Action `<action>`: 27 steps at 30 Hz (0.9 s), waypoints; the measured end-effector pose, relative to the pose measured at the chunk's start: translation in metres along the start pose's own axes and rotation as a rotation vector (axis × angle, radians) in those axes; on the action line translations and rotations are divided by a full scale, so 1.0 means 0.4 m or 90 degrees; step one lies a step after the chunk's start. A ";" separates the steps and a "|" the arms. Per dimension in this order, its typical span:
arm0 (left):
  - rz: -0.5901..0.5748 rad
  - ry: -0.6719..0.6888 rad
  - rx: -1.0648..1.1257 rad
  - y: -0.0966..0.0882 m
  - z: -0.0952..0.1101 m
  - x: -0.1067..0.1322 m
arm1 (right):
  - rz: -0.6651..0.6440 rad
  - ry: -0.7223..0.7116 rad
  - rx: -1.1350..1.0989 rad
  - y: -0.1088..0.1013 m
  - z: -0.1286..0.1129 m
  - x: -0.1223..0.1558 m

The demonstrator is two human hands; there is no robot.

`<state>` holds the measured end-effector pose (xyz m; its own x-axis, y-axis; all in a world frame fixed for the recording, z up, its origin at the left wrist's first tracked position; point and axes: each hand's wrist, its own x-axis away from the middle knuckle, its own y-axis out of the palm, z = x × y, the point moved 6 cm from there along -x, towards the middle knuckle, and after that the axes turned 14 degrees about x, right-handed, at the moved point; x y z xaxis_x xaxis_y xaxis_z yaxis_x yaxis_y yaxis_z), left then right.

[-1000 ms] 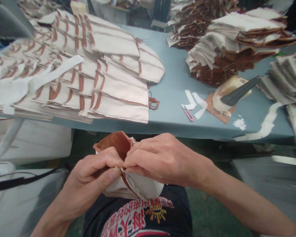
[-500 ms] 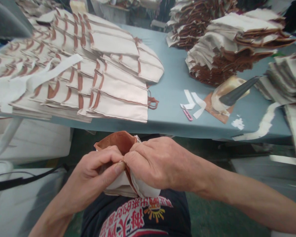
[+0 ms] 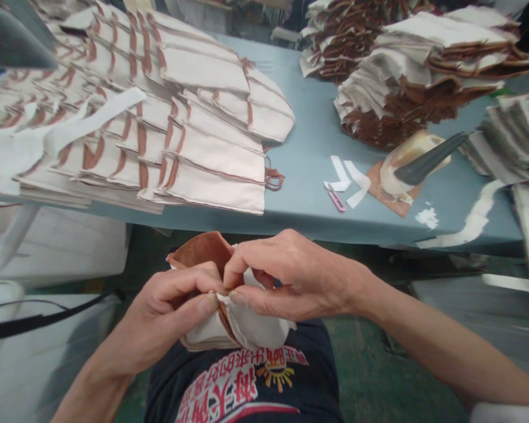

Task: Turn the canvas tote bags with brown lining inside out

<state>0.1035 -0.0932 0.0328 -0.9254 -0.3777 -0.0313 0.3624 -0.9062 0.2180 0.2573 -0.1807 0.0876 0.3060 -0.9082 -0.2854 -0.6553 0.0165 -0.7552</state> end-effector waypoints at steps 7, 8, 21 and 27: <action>0.000 0.019 -0.038 -0.004 0.002 0.002 | 0.083 -0.043 0.209 0.001 -0.027 0.015; 0.001 0.020 -0.045 -0.004 0.003 0.002 | 0.099 -0.053 0.246 0.000 -0.031 0.016; 0.014 0.068 -0.143 0.014 0.040 -0.001 | 0.034 -0.065 0.353 -0.004 -0.061 0.022; 0.043 0.091 -0.205 0.022 0.055 -0.010 | 0.105 -0.087 0.474 -0.005 -0.091 0.018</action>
<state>0.1078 -0.0955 0.0563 -0.8816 -0.4410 -0.1684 0.4596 -0.8832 -0.0930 0.2356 -0.2027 0.1086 0.3588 -0.8105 -0.4630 -0.0778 0.4683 -0.8802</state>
